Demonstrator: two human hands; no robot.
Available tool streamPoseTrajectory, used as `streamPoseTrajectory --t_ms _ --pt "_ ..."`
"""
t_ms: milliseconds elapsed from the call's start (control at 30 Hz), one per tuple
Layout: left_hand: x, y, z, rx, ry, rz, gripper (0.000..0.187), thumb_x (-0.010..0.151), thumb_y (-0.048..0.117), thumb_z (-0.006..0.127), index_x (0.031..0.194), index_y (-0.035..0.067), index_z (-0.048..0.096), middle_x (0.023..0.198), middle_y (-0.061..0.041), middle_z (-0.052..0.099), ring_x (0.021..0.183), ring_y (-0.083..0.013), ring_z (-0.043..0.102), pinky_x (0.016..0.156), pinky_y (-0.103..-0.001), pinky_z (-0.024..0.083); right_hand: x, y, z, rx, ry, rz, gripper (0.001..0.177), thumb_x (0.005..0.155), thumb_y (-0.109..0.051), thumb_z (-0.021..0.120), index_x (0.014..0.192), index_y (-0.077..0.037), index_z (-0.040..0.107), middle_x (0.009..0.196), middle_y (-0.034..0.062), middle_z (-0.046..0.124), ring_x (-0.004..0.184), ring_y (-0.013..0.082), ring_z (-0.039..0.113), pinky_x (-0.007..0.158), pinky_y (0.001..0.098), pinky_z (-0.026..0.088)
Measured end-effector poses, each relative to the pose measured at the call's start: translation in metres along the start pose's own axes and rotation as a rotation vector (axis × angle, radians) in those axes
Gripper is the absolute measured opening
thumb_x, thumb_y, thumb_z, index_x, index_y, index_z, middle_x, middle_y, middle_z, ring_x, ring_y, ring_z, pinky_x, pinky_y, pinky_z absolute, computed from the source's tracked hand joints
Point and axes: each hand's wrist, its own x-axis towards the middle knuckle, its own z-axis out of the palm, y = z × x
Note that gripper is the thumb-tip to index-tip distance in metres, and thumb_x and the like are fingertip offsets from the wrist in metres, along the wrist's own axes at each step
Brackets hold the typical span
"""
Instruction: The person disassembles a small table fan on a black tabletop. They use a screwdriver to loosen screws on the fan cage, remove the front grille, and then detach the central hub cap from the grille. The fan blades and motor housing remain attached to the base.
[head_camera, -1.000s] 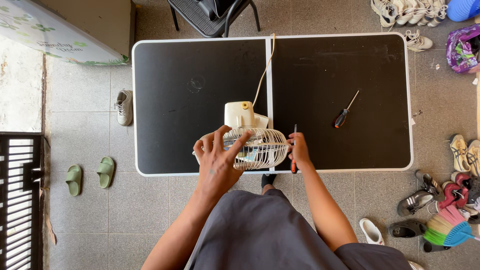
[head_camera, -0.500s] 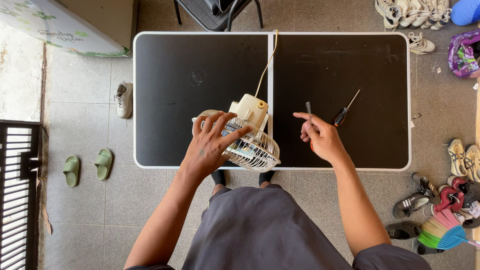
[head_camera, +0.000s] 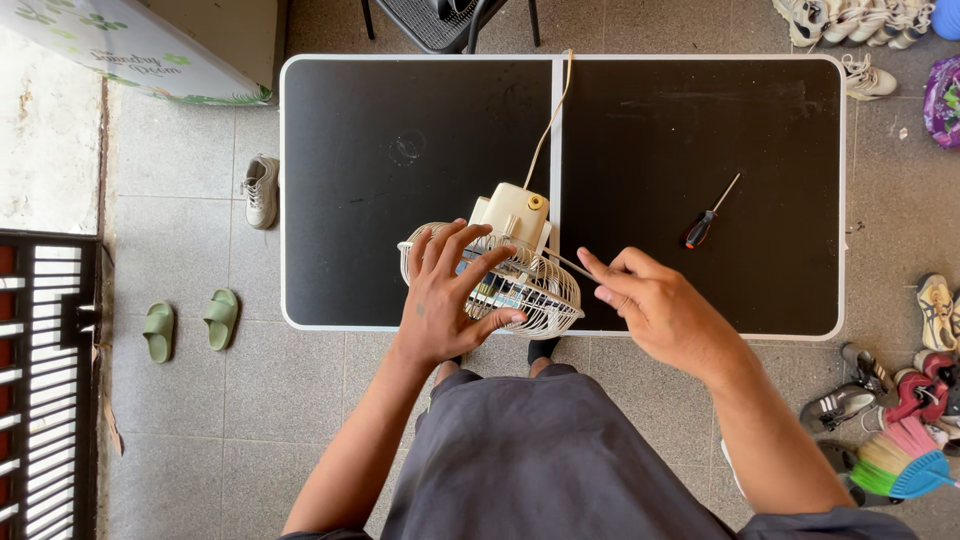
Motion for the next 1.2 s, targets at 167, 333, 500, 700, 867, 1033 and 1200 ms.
streamPoseTrajectory --t_ms 167,333,500,700,867,1033,1200 --pt "0.002 0.004 0.012 0.083 0.119 0.026 0.046 0.089 0.046 0.074 0.126 0.017 0.073 0.137 -0.008 0.062 0.145 -0.0354 0.047 0.124 -0.066 0.017 0.013 -0.004 -0.018 -0.038 -0.076 0.077 0.033 0.093 -0.017 0.067 0.126 -0.015 0.072 0.091 0.0102 0.071 0.065 0.0245 0.069 0.066 0.0374 0.054" --pt "0.003 0.005 0.015 -0.08 0.148 0.086 0.027 0.091 0.024 0.082 0.114 0.011 0.075 0.122 -0.005 0.072 0.129 -0.0278 0.063 0.119 -0.051 0.039 0.029 -0.01 -0.022 -0.031 -0.193 -0.047 0.023 0.097 -0.018 0.06 0.114 -0.008 0.071 0.093 0.0133 0.078 0.077 0.0285 0.075 0.068 0.0378 0.057" --pt "0.01 0.0 0.011 -0.149 0.166 0.109 0.02 0.087 0.021 0.085 0.101 0.01 0.077 0.109 -0.003 0.076 0.119 -0.0245 0.068 0.102 -0.04 0.052 0.035 -0.018 -0.023 -0.07 -0.327 0.06 0.027 0.095 -0.022 0.058 0.116 -0.012 0.071 0.088 0.0121 0.079 0.069 0.028 0.076 0.066 0.0391 0.057" --pt "0.01 -0.002 0.01 -0.2 0.177 0.112 0.019 0.086 0.02 0.085 0.1 0.01 0.078 0.11 -0.001 0.076 0.121 -0.0249 0.067 0.1 -0.042 0.048 0.031 -0.014 -0.015 -0.028 -0.291 0.034 0.024 0.097 -0.022 0.058 0.114 -0.012 0.072 0.091 0.0108 0.08 0.07 0.0261 0.077 0.067 0.0385 0.058" --pt "0.009 -0.001 0.009 -0.207 0.178 0.095 0.019 0.086 0.02 0.084 0.101 0.01 0.078 0.111 -0.001 0.076 0.121 -0.0247 0.066 0.1 -0.041 0.048 0.024 -0.004 -0.002 0.02 -0.124 -0.128 0.021 0.095 -0.018 0.063 0.111 -0.008 0.072 0.097 0.0112 0.08 0.078 0.0258 0.077 0.068 0.036 0.059" --pt "0.009 0.001 0.009 -0.214 0.174 0.089 0.019 0.086 0.019 0.084 0.101 0.01 0.077 0.111 -0.001 0.076 0.121 -0.025 0.066 0.1 -0.041 0.049 0.009 -0.002 0.013 0.031 -0.008 -0.116 0.019 0.094 -0.014 0.066 0.11 -0.007 0.073 0.092 0.0118 0.079 0.073 0.0237 0.077 0.063 0.0336 0.059" --pt "0.01 0.001 0.01 -0.216 0.177 0.096 0.021 0.085 0.019 0.085 0.101 0.01 0.077 0.11 -0.002 0.076 0.12 -0.0247 0.067 0.099 -0.041 0.049 0.009 -0.002 0.013 0.085 -0.041 -0.046 0.019 0.094 -0.012 0.066 0.11 -0.007 0.074 0.084 0.0117 0.078 0.062 0.0211 0.075 0.055 0.0337 0.056"
